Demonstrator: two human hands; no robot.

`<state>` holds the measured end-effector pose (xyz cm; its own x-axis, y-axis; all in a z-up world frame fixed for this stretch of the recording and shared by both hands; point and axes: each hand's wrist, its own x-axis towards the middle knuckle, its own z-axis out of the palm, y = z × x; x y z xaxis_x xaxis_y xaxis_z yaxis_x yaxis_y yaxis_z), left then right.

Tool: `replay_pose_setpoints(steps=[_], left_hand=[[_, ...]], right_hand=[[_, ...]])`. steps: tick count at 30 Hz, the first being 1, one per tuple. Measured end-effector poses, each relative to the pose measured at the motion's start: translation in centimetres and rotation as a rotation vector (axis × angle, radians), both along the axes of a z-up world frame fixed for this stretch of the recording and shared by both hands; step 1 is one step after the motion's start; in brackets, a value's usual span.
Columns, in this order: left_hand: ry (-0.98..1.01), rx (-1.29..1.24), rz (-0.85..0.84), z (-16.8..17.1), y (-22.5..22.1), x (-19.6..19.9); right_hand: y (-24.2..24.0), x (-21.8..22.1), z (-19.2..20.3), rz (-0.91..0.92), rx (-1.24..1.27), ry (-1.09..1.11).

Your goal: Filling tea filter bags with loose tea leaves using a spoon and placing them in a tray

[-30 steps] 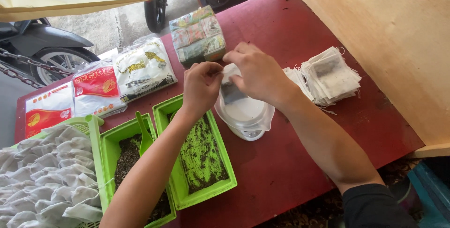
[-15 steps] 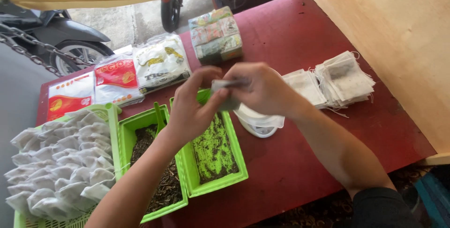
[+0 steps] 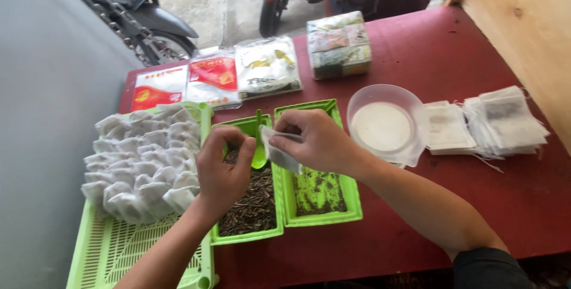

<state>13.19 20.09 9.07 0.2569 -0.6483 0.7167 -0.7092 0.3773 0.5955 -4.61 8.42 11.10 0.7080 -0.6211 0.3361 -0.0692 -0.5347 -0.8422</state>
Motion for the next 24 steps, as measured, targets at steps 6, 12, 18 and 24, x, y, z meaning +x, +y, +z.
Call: replay_pose_setpoints(steps=[6, 12, 18, 24], left_hand=[[0.051, 0.201, -0.284, -2.0, 1.7, 0.1], [0.132, 0.230, -0.004, -4.4, 1.5, 2.2], [0.208, 0.192, -0.056, -4.0, 0.7, 2.4], [0.186, 0.184, -0.094, -3.1, 0.9, 2.8]], right_hand=[[1.3, 3.4, -2.2, 0.071, 0.155, 0.037], [2.0, 5.3, -4.0, 0.242, 0.470, 0.056], [2.1, 5.2, -3.2, 0.082, 0.341, -0.012], [1.6, 4.8, -2.9, 0.087, 0.037, -0.072]])
